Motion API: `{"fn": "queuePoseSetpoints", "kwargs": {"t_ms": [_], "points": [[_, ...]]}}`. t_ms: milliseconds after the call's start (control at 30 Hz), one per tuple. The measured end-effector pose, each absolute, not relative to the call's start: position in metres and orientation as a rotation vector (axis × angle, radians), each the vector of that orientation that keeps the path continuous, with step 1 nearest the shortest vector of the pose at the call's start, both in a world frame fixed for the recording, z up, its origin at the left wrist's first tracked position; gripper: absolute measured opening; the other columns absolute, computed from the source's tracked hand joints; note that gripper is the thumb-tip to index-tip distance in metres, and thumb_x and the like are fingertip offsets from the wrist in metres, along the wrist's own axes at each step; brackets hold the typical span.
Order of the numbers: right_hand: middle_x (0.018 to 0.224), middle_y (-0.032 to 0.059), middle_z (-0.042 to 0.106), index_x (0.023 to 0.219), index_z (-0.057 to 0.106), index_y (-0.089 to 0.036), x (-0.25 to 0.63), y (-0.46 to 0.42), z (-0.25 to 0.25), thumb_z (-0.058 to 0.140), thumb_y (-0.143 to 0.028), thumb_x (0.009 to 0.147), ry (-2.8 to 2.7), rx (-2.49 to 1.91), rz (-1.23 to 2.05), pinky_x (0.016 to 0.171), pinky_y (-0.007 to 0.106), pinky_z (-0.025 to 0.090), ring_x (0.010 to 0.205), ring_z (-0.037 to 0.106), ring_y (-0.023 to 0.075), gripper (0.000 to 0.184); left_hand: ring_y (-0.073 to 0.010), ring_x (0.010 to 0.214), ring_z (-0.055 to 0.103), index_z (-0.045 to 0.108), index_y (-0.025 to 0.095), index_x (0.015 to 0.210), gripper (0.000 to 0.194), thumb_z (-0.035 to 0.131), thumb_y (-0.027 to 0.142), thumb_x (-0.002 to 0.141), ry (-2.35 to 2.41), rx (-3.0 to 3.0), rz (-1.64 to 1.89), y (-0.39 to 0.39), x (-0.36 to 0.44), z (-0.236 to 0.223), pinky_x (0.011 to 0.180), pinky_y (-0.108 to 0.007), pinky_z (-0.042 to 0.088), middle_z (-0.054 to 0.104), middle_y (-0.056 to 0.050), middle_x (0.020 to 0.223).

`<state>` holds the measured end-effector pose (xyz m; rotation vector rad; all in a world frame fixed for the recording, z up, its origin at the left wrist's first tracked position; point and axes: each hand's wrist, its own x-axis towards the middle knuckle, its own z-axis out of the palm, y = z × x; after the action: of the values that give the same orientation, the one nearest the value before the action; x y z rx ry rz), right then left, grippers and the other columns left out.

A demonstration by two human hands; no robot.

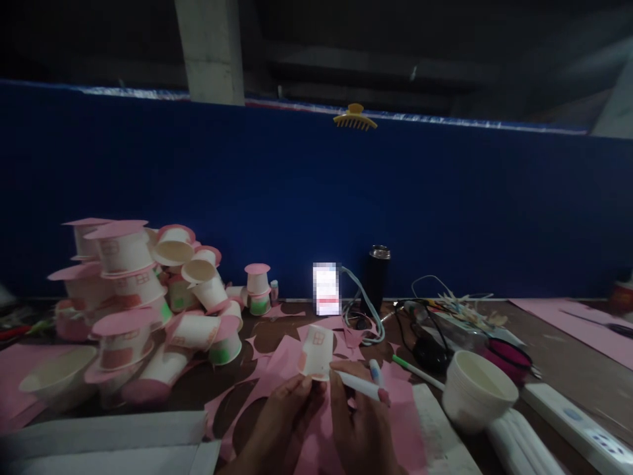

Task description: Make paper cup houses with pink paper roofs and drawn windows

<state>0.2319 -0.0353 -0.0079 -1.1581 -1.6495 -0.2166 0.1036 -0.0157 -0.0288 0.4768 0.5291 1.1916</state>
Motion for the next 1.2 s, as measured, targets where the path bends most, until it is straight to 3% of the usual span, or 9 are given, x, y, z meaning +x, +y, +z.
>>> {"fn": "queuePoseSetpoints", "kwargs": {"t_ms": [233,633,833,1200], "points": [[0.074,0.005,0.069,0.093,0.06,-0.021,0.227,-0.037,0.0,0.046,-0.03,0.095,-1.681,-1.134,-0.2,0.052,0.026,0.052,0.059,0.066,0.0169,0.018,-0.0193,0.084,0.065,0.074,0.013,0.076,0.022,0.083,0.031,0.064,0.559,0.611,1.164,-0.016,0.106,-0.022,0.086,-0.028,0.049,0.071,-0.009,0.081],[0.085,0.0073,0.072,0.094,0.061,-0.022,0.226,-0.033,-0.009,0.047,-0.029,0.094,-1.732,-1.12,-0.231,0.067,0.03,0.056,0.078,0.069,0.0209,0.016,-0.0162,0.076,0.06,0.071,0.011,0.07,0.025,0.081,0.034,0.066,0.494,0.64,1.155,-0.012,0.109,-0.03,0.081,-0.028,0.048,0.066,-0.006,0.071],[0.079,0.006,0.072,0.091,0.061,-0.022,0.225,-0.034,-0.011,0.045,-0.032,0.095,-1.732,-1.157,-0.234,0.062,0.03,0.056,0.07,0.069,0.0202,0.019,-0.0153,0.076,0.059,0.071,0.012,0.071,0.022,0.078,0.032,0.07,0.475,0.642,1.148,-0.015,0.107,-0.028,0.079,-0.026,0.047,0.065,-0.005,0.071],[0.08,0.0058,0.071,0.09,0.06,-0.023,0.224,-0.035,-0.009,0.046,-0.028,0.094,-1.721,-1.12,-0.236,0.064,0.032,0.057,0.072,0.069,0.0211,0.016,-0.0166,0.076,0.062,0.071,0.012,0.073,0.019,0.077,0.03,0.071,0.45,0.64,1.146,-0.016,0.107,-0.026,0.079,-0.028,0.05,0.067,-0.006,0.073]]}}
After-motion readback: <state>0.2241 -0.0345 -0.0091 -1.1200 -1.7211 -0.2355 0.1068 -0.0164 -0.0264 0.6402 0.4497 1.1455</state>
